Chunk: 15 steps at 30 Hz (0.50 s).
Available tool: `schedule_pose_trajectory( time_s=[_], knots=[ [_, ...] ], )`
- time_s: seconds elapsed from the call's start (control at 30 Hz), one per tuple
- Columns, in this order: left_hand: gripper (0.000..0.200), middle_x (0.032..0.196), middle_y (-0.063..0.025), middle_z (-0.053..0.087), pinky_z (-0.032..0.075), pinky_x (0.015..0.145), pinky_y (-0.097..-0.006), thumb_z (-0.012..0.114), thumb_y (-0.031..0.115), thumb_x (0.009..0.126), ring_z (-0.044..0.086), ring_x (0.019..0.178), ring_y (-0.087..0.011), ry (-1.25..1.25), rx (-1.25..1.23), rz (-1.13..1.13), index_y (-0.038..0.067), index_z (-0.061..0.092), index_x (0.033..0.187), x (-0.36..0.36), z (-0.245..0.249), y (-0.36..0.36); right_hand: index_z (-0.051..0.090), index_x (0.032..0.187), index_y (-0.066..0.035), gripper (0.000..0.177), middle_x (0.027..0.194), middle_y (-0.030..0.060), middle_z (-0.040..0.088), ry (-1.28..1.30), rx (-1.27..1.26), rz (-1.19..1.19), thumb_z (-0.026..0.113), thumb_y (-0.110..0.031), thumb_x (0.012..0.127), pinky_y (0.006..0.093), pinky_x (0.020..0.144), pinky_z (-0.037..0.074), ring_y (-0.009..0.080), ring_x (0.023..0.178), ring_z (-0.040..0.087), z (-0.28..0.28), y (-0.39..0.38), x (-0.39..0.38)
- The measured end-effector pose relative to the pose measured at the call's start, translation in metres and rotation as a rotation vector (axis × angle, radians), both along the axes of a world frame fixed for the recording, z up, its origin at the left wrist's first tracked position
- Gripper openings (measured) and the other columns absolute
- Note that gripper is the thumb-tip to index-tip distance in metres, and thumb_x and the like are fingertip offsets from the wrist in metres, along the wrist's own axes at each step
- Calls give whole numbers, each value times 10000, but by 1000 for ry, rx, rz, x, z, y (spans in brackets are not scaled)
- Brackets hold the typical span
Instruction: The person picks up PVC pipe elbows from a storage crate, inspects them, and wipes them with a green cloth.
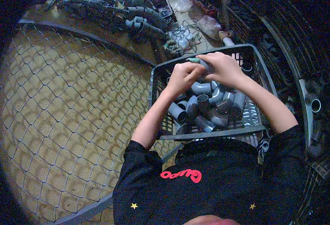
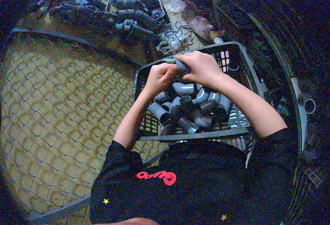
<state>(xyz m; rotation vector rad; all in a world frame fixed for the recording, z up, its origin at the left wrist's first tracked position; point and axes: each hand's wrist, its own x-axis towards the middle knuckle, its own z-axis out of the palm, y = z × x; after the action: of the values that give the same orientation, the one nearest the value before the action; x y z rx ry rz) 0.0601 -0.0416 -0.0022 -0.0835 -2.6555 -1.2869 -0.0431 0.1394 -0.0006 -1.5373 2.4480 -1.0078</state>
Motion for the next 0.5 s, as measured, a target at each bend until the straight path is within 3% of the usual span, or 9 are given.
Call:
schedule_pose_trajectory(
  time_s=[0.1,0.13,0.27,0.37,0.5],
  knots=[
    [492,639,-50,619,405,530,-288,551,456,1001,526,548,-115,-105,130,91,19,741,875,1,-2,-9,627,1225,-148,627,1103,70,682,225,-70,22,827,-295,649,426,859,528,297,1035,646,3,-3,3],
    [543,628,-23,608,388,516,-276,526,490,1011,505,541,-89,-164,166,120,12,739,864,2,0,-11,641,1196,-153,513,1102,27,674,312,-71,-5,766,-266,711,403,859,518,258,1023,640,9,-1,7],
    [669,685,24,613,384,530,-236,438,575,1018,503,588,-47,-236,551,310,0,735,851,4,24,4,653,1171,-162,371,1084,4,672,558,-153,-48,644,-201,802,379,861,512,221,987,640,18,-5,7],
    [529,785,10,659,436,593,-223,520,480,1020,554,668,-48,-372,637,375,1,734,962,4,39,9,657,1147,-163,320,1064,0,680,602,-236,-70,591,-166,834,364,879,506,208,980,640,19,-6,5],
    [359,934,-16,701,508,710,-233,628,333,988,626,796,-70,-282,803,269,0,703,1099,8,18,6,653,1135,-149,328,1052,21,690,540,-271,-104,642,-184,809,365,883,513,226,1006,649,7,-10,-3]
  ],
)
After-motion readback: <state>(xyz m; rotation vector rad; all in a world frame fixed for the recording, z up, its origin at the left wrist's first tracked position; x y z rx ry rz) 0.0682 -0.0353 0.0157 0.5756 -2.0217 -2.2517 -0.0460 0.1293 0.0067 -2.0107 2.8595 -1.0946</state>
